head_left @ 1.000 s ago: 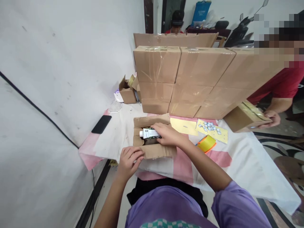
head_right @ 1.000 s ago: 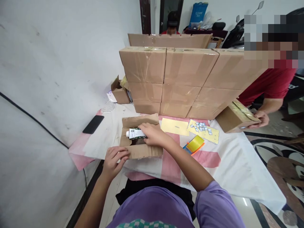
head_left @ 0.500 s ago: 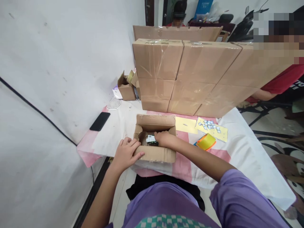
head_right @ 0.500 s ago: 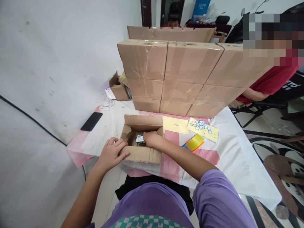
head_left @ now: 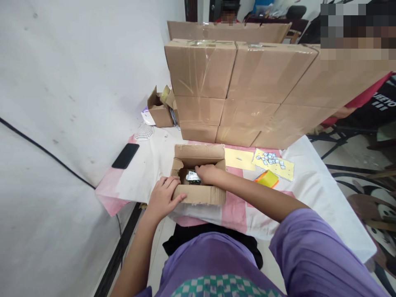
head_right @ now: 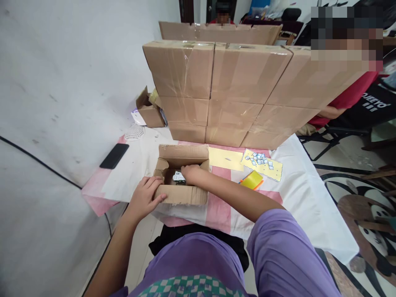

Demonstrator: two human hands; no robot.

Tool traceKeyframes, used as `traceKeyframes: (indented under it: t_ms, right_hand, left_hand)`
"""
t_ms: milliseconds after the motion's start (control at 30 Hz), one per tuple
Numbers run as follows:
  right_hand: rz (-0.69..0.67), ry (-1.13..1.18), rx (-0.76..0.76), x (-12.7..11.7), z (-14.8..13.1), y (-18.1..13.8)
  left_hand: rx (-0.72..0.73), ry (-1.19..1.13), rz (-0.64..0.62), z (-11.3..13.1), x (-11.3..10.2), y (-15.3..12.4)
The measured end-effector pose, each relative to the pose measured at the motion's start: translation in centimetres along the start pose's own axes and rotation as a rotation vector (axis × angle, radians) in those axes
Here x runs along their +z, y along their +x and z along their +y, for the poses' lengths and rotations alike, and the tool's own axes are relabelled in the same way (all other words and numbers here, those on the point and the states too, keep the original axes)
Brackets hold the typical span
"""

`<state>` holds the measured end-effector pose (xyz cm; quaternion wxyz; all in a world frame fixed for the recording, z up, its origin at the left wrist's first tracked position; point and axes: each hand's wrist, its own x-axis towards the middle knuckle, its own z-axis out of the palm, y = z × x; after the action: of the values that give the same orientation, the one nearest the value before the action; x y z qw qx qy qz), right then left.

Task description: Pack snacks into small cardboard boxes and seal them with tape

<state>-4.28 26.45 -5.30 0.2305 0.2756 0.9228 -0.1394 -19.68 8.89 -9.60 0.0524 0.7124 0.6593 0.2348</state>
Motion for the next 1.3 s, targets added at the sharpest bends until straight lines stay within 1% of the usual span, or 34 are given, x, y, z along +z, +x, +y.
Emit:
traceKeyframes:
  t_ms: [67, 133, 200, 233, 300, 333, 367, 400, 433, 500, 567, 600, 667, 733, 800, 867, 933, 1000, 1067, 1167, 1233, 1300]
  right_hand:
    - [0.056, 0.037, -0.041, -0.9, 0.6, -1.7]
    - [0.201, 0.146, -0.123, -1.6, 1.6, -4.0]
    - [0.445, 0.350, -0.190, -1.5, 2.9, -6.6]
    - [0.593, 0.464, -0.189, -1.2, 3.6, -7.7]
    - [0.871, 0.640, -0.108, 0.1, 5.0, -9.4]
    - [0.979, 0.698, -0.048, 1.0, 5.7, -9.9]
    - [1.053, 0.746, 0.008, 1.9, 6.4, -10.0]
    - [1.085, 0.794, 0.050, 2.9, 6.9, -9.9]
    - [1.080, 0.850, 0.077, 3.9, 7.3, -9.6]
    - [1.017, 0.983, 0.082, 5.7, 7.8, -8.5]
    - [0.966, 1.148, 0.011, 6.9, 8.0, -7.3]
    - [0.962, 1.238, -0.040, 7.3, 7.9, -6.8]
    - [0.999, 1.395, -0.149, 7.6, 7.8, -5.9]
    - [1.081, 1.480, -0.236, 7.5, 7.5, -5.4]
    - [1.166, 1.474, -0.270, 7.3, 7.3, -5.1]
    - [1.181, 1.414, -0.266, 7.4, 7.0, -5.0]
    - [1.162, 1.295, -0.251, 7.7, 6.8, -5.1]
    - [1.157, 1.136, -0.238, 8.2, 6.6, -5.5]
    - [1.179, 0.982, -0.224, 8.6, 6.3, -6.3]
    - [1.215, 0.840, -0.175, 9.6, 6.0, -8.7]
    - [1.300, 0.779, -0.110, 10.7, 6.2, -10.8]
    - [1.463, 0.750, -0.026, 12.4, 6.8, -12.9]
  left_hand:
    - [0.035, -0.018, -0.003, -0.3, -0.1, -0.1]
    - [0.112, -0.045, -0.014, -0.7, -0.4, -0.3]
    - [0.181, -0.059, -0.013, -1.3, -0.7, -0.7]
    - [0.198, -0.068, -0.003, -1.5, -0.8, -0.9]
    - [0.182, -0.116, 0.042, -1.9, -0.9, -1.2]
    - [0.153, -0.159, 0.076, -1.9, -0.9, -1.3]
    - [0.113, -0.211, 0.113, -1.8, -0.8, -1.3]
    - [0.061, -0.265, 0.152, -1.7, -0.7, -1.2]
    - [-0.008, -0.311, 0.199, -1.4, -0.5, -0.9]
    - [-0.174, -0.351, 0.306, -0.9, 0.1, 0.1]
    - [-0.328, -0.312, 0.391, -0.6, 0.9, 1.3]
    - [-0.374, -0.284, 0.416, -0.5, 1.3, 1.8]
    - [-0.403, -0.267, 0.416, -0.5, 2.1, 2.5]
    - [-0.398, -0.284, 0.405, -0.7, 2.5, 2.7]
    - [-0.380, -0.270, 0.421, -0.9, 2.6, 2.5]
    - [-0.317, -0.189, 0.466, -0.7, 2.1, 2.4]
    - [-0.203, -0.068, 0.484, -0.1, 1.4, 2.5]
    - [-0.075, 0.052, 0.423, 0.9, 0.8, 3.0]
    - [0.028, 0.130, 0.310, 2.3, 0.4, 3.6]
    - [0.110, 0.178, 0.169, 4.0, 0.6, 4.5]
    - [0.120, 0.198, 0.111, 4.5, 1.0, 4.8]
    - [0.118, 0.214, 0.069, 4.6, 1.4, 5.0]
